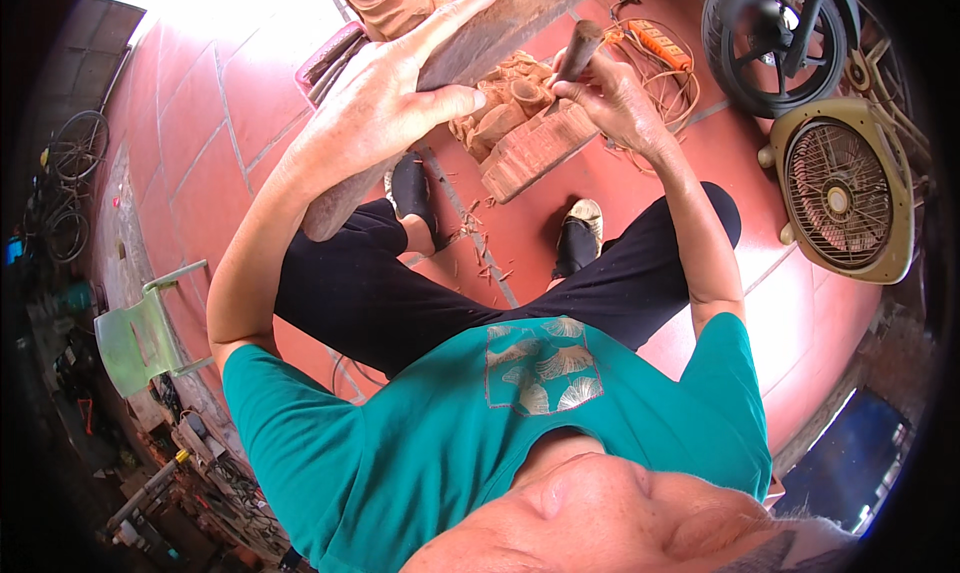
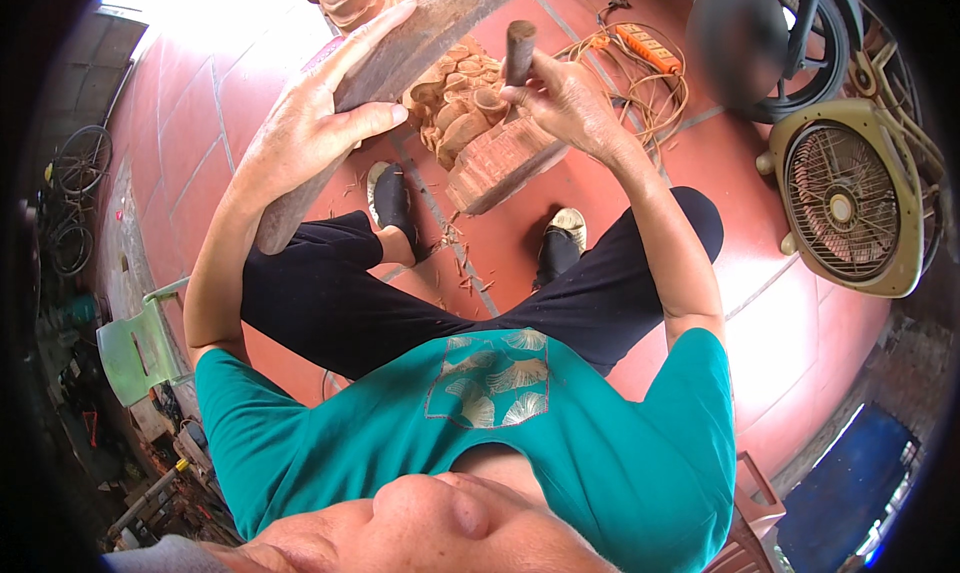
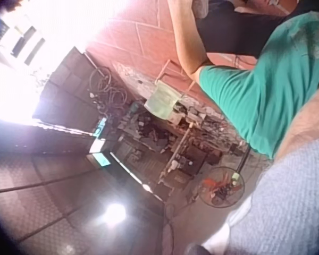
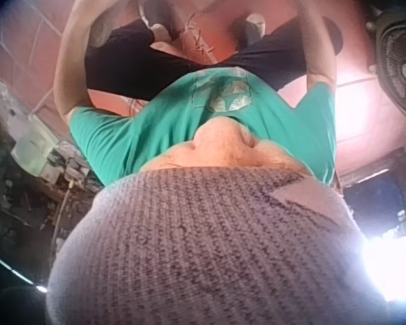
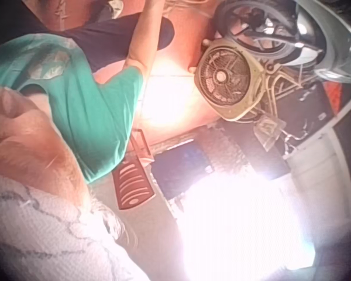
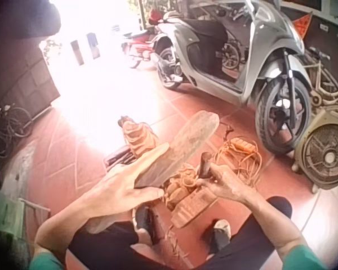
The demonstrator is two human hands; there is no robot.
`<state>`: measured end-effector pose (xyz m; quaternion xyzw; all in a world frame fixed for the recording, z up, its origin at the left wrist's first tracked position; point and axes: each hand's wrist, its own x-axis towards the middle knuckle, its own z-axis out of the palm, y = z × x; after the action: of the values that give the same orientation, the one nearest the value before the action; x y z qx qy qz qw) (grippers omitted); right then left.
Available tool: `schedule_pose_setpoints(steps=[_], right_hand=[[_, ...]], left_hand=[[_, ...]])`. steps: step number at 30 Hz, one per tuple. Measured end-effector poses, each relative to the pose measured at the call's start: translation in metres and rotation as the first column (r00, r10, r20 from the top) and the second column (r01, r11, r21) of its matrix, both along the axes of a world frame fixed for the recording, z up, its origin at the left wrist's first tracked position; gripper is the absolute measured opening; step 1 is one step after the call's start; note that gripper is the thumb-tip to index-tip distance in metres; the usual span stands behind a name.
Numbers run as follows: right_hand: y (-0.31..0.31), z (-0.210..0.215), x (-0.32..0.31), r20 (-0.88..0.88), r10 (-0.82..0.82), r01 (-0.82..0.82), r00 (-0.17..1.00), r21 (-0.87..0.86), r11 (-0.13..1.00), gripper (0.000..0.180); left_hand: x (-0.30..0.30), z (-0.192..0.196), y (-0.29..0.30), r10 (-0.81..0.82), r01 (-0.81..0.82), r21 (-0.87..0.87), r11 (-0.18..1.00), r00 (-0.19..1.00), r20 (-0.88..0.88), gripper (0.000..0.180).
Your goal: The person carves a wooden sculpture using a chisel and a wooden mallet. They repeatedly position the chisel and strike it to shape the wood, with wood shavings accumulating on the floor.
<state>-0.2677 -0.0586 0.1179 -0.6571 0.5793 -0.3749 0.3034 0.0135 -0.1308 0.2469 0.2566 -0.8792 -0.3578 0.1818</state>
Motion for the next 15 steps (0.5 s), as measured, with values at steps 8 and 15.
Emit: schedule_pose_setpoints(steps=[8,15], right_hand=[[0.007,0.009,0.013,-0.053,0.1,-0.1,0.994,0.0,0.995,0.024],[0.004,0.006,0.013,-0.133,0.11,-0.113,0.985,-0.015,0.994,0.022]], left_hand=[[-0.006,0.017,0.015,0.001,0.004,0.072,0.997,0.997,-0.079,0.08],[-0.008,0.0,0.024,-0.084,0.071,-0.095,0.993,0.986,-0.143,0.078]])
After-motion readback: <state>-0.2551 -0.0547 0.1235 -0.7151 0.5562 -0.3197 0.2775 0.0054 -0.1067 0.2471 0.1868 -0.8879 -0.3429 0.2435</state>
